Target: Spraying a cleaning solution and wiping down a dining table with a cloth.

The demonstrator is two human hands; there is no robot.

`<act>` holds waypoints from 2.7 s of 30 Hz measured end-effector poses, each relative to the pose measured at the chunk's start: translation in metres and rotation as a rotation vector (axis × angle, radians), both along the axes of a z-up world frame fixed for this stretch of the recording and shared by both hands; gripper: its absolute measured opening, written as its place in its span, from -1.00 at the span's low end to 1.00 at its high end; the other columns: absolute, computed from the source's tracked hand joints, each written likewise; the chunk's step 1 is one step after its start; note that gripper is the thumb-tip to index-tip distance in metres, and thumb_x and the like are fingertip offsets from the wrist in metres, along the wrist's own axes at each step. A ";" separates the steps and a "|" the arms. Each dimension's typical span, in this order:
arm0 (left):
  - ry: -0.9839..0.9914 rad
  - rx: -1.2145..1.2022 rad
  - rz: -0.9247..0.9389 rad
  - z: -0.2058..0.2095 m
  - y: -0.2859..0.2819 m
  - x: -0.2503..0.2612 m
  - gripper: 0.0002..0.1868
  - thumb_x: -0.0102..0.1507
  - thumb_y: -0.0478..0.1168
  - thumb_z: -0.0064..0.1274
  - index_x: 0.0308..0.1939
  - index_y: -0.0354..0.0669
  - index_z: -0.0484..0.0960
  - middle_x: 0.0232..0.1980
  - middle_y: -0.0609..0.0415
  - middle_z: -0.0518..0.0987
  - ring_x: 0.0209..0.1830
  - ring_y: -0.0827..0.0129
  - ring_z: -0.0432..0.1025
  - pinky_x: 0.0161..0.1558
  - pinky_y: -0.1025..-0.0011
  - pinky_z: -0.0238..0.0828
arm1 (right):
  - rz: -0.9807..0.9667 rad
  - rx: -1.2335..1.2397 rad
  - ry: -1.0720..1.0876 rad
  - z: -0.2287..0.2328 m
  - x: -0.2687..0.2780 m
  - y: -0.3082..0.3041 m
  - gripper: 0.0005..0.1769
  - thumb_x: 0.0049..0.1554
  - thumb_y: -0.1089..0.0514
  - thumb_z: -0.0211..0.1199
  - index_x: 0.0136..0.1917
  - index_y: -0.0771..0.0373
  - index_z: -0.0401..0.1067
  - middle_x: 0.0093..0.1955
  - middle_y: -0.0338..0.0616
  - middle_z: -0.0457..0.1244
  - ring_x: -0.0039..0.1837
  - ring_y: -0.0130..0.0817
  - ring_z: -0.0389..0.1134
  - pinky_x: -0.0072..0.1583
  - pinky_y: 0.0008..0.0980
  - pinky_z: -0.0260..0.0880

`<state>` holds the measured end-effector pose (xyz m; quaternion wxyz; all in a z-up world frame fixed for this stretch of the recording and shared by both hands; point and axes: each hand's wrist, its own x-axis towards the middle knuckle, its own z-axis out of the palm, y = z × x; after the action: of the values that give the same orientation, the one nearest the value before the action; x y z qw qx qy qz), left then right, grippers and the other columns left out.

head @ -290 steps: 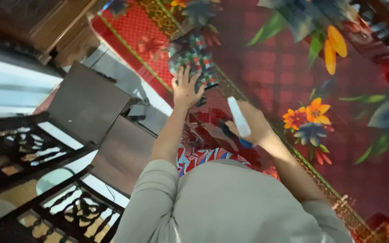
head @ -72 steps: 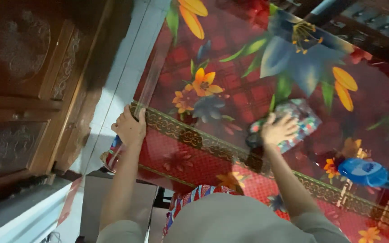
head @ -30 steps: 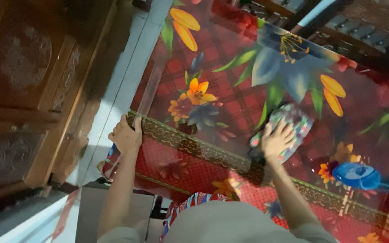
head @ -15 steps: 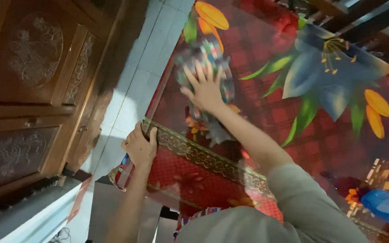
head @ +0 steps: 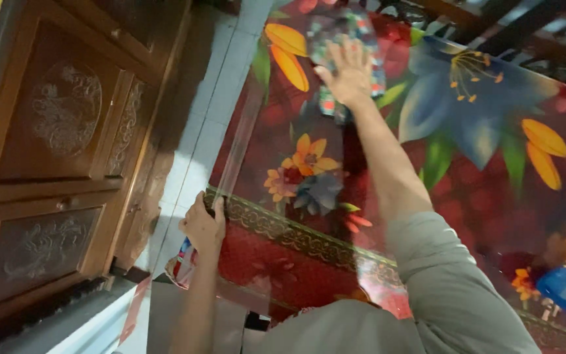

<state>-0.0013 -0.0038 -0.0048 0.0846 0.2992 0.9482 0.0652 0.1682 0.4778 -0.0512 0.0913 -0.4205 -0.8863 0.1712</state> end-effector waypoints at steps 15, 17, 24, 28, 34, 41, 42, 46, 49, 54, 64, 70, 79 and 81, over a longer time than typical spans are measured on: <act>0.183 -0.016 -0.030 -0.016 -0.003 0.001 -0.30 0.43 0.45 -0.26 0.40 0.10 0.44 0.09 0.00 0.64 0.11 0.18 0.52 0.23 0.11 0.14 | -0.571 0.324 -0.092 -0.021 0.307 -0.176 -0.27 0.36 -0.30 0.09 0.64 0.08 0.19 0.59 0.30 0.06 0.56 0.41 0.00 0.43 0.46 -0.09; 0.341 0.051 -0.067 -0.019 -0.004 0.003 -0.36 0.45 0.42 -0.18 0.34 0.10 0.51 -0.01 0.09 0.66 0.02 0.30 0.56 0.16 0.20 0.19 | -0.630 0.343 -0.143 -0.034 0.287 -0.216 -0.27 0.37 -0.31 0.06 0.63 0.11 0.21 0.58 0.28 0.07 0.55 0.40 0.01 0.43 0.45 -0.08; 0.335 0.098 -0.067 -0.031 -0.005 0.000 -0.32 0.38 0.40 -0.09 0.32 0.02 0.52 -0.04 0.02 0.67 -0.02 0.17 0.58 0.12 0.05 0.30 | -0.237 0.029 -0.118 -0.008 0.119 -0.254 -0.04 0.19 -0.39 0.18 0.67 0.05 0.05 0.68 0.24 -0.15 0.62 0.56 -0.31 0.42 0.59 -0.48; 0.305 0.034 -0.069 -0.020 -0.004 0.001 -0.33 0.35 0.41 -0.08 0.31 0.08 0.52 -0.01 0.09 0.67 0.03 0.23 0.57 0.08 0.10 0.33 | 0.190 0.051 0.097 0.011 0.009 -0.198 -0.17 0.35 -0.47 -0.15 0.71 -0.05 -0.03 0.74 0.13 -0.33 0.67 0.45 -0.50 0.37 0.70 -0.58; -0.035 -0.068 0.003 0.013 0.007 0.001 -0.18 0.37 0.43 -0.44 0.42 -0.01 0.44 0.16 -0.02 0.60 0.14 0.07 0.47 0.25 -0.09 0.16 | 0.291 0.154 0.132 0.013 -0.118 -0.078 -0.16 0.31 -0.53 -0.36 0.63 -0.12 0.16 0.68 -0.07 -0.09 0.66 0.23 -0.21 0.46 0.59 -0.33; -0.090 -0.037 0.030 0.011 0.006 -0.002 -0.20 0.37 0.38 -0.40 0.46 -0.03 0.41 0.27 -0.13 0.55 0.24 -0.05 0.42 0.33 -0.11 0.04 | 0.227 -0.037 0.052 0.024 -0.119 0.016 -0.25 0.36 -0.42 -0.18 0.67 -0.10 0.01 0.71 -0.05 -0.20 0.69 0.12 -0.31 0.57 0.24 -0.54; -0.083 -0.020 0.035 0.008 0.006 -0.003 -0.24 0.38 0.35 -0.37 0.46 -0.01 0.40 0.30 -0.13 0.54 0.28 -0.06 0.39 0.33 -0.09 0.01 | 0.182 -0.044 0.034 0.021 -0.109 0.029 -0.18 0.31 -0.50 -0.28 0.68 -0.12 -0.01 0.72 -0.08 -0.22 0.69 0.10 -0.35 0.57 0.20 -0.53; -0.093 -0.049 0.085 0.007 0.005 -0.001 -0.17 0.35 0.44 -0.48 0.49 0.07 0.37 0.40 -0.07 0.47 0.36 -0.08 0.33 0.41 -0.16 -0.09 | 0.035 0.125 0.138 -0.024 -0.036 0.078 -0.19 0.32 -0.51 -0.08 0.62 -0.03 0.17 0.66 0.07 -0.08 0.64 0.18 -0.18 0.49 0.39 -0.26; -0.090 -0.010 0.072 0.020 0.011 0.003 -0.16 0.36 0.42 -0.48 0.46 -0.02 0.40 0.39 -0.09 0.48 0.35 -0.07 0.34 0.36 -0.12 -0.08 | -0.097 0.154 0.104 -0.029 0.053 0.094 -0.19 0.31 -0.51 0.01 0.63 -0.05 0.16 0.65 0.12 -0.05 0.62 0.21 -0.17 0.44 0.43 -0.13; 0.007 0.005 0.030 0.003 0.004 -0.002 -0.26 0.40 0.34 -0.38 0.44 -0.02 0.43 0.35 -0.13 0.52 0.28 -0.10 0.40 0.27 -0.09 0.07 | -0.247 0.274 0.090 -0.029 0.216 0.094 -0.19 0.35 -0.48 -0.02 0.60 0.08 0.23 0.59 0.24 0.05 0.55 0.37 -0.03 0.41 0.38 -0.08; 0.017 0.022 -0.008 0.019 0.012 0.003 -0.18 0.42 0.35 -0.36 0.43 -0.22 0.48 0.26 -0.29 0.57 0.18 -0.20 0.47 0.18 -0.19 0.34 | -0.774 -0.020 0.009 0.007 0.423 -0.015 -0.06 0.33 -0.49 -0.29 0.67 0.22 0.03 0.67 0.35 -0.19 0.63 0.34 -0.28 0.48 0.33 -0.38; 0.020 -0.038 -0.020 0.013 0.010 0.000 -0.18 0.42 0.39 -0.36 0.44 -0.18 0.46 0.33 -0.22 0.54 0.23 -0.22 0.44 0.37 -0.28 0.00 | -1.208 0.470 -0.321 -0.066 0.418 -0.062 -0.31 0.37 -0.41 0.06 0.50 0.10 0.35 0.49 0.20 0.15 0.43 0.28 0.16 0.31 0.33 0.07; 0.041 -0.070 -0.048 0.010 0.006 0.002 -0.22 0.52 0.36 -0.32 0.45 -0.23 0.43 0.15 -0.36 0.60 0.20 -0.23 0.48 0.26 -0.23 0.25 | -1.205 0.327 -0.339 -0.055 0.214 -0.080 -0.12 0.20 -0.49 0.27 0.48 0.19 0.30 0.51 0.30 0.08 0.51 0.42 0.05 0.42 0.51 -0.11; 0.046 -0.066 -0.059 0.011 0.006 0.002 -0.24 0.51 0.34 -0.30 0.45 -0.23 0.42 0.14 -0.35 0.59 0.19 -0.22 0.49 0.23 -0.21 0.29 | -1.080 0.269 -0.309 -0.020 0.149 -0.085 -0.14 0.21 -0.48 0.24 0.49 0.15 0.30 0.51 0.26 0.09 0.52 0.40 0.04 0.42 0.48 -0.06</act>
<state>0.0009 0.0021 0.0065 0.0747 0.3255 0.9423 0.0246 0.3170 0.3924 -0.0708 0.0878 -0.8180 -0.5632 -0.0775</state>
